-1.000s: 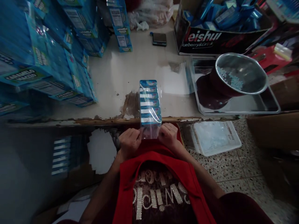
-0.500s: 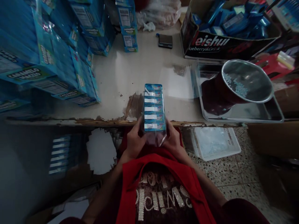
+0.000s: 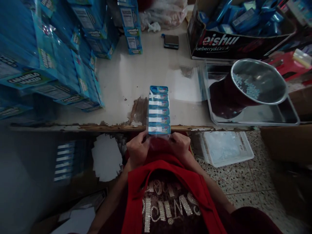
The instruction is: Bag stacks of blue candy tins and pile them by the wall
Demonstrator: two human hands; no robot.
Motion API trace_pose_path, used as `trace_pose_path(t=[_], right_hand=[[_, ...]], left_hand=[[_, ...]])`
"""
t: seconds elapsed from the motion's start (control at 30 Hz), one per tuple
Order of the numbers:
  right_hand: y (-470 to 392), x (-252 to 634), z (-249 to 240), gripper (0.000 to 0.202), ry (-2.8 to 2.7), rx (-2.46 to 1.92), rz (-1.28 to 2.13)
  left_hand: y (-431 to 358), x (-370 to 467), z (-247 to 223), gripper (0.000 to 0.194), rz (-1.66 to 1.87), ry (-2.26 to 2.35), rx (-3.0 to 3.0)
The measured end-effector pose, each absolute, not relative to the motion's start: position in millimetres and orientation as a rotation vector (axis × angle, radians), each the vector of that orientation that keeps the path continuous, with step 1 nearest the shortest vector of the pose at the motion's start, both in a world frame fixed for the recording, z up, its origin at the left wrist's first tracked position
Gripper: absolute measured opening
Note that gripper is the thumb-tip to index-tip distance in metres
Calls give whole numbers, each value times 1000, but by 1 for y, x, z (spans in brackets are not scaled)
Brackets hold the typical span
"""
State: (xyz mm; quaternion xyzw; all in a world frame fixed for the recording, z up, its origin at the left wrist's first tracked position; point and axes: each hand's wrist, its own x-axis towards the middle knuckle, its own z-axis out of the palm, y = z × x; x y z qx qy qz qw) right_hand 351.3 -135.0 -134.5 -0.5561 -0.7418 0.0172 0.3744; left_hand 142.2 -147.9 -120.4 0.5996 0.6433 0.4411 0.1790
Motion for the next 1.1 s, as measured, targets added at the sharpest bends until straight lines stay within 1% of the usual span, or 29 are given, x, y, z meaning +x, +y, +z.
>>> trace_pose_path(t=[0.07,0.2,0.37,0.4,0.47,0.5,0.53,0.6,0.63,0.67,0.7,0.73,0.77,0.8,0.87,0.9,0.93,0.97,1.03,1.1], right_hand=[[-135,352,-131,41,-1979,-1306,41],[-133,352,-122,43,-2086,-1111,29],[-130,357,-124,43,-2160,-1047,72],[-130,358,-125,42,-2183,-1064,100],[-131,362,-122,38,-2237,-1120,192],[-132,365,-118,37,-2269,-1151,264],[-132,371,-112,40,-2307,-1183,355],[-132,390,-92,51,-2414,-1229,612],[-130,402,-79,54,-2471,-1233,783],[-127,416,-65,53,-2518,-1226,984],[-121,430,-51,50,-2527,-1222,1193],[-113,441,-39,45,-2485,-1213,1388],[-102,449,-27,41,-2387,-1222,1473],[-88,451,-18,37,-2249,-1266,1412],[-55,438,-6,31,-1977,-1330,1014],[-37,424,-4,26,-1880,-1348,769],[-19,407,-5,20,-1882,-1320,604],[-4,389,-7,20,-1953,-1272,508],[18,357,-17,28,-2161,-1240,356],[26,337,-29,26,-2316,-1259,256]], left_hand=[[-151,138,-122,20,1243,1834,1776],[-156,129,-123,27,1229,1853,1966],[-156,123,-132,33,1299,1747,2199],[-156,123,-133,31,1315,1699,2199],[-156,122,-131,20,1295,1635,2116],[-156,119,-127,18,1222,1621,2046],[-156,113,-120,27,1101,1598,1970],[-153,92,-100,59,797,1473,1841],[-150,77,-88,70,661,1381,1793],[-145,62,-77,75,564,1290,1756],[-137,47,-67,69,516,1254,1718],[-126,35,-59,56,535,1301,1666],[-111,28,-53,42,609,1412,1609],[-92,25,-49,30,755,1572,1551],[-42,34,-47,22,1127,1789,1537],[-14,44,-49,20,1229,1743,1610],[14,55,-51,18,1283,1625,1694],[40,67,-53,18,1276,1462,1779],[82,84,-59,23,1169,1158,1844],[107,92,-64,28,1035,935,1854]])
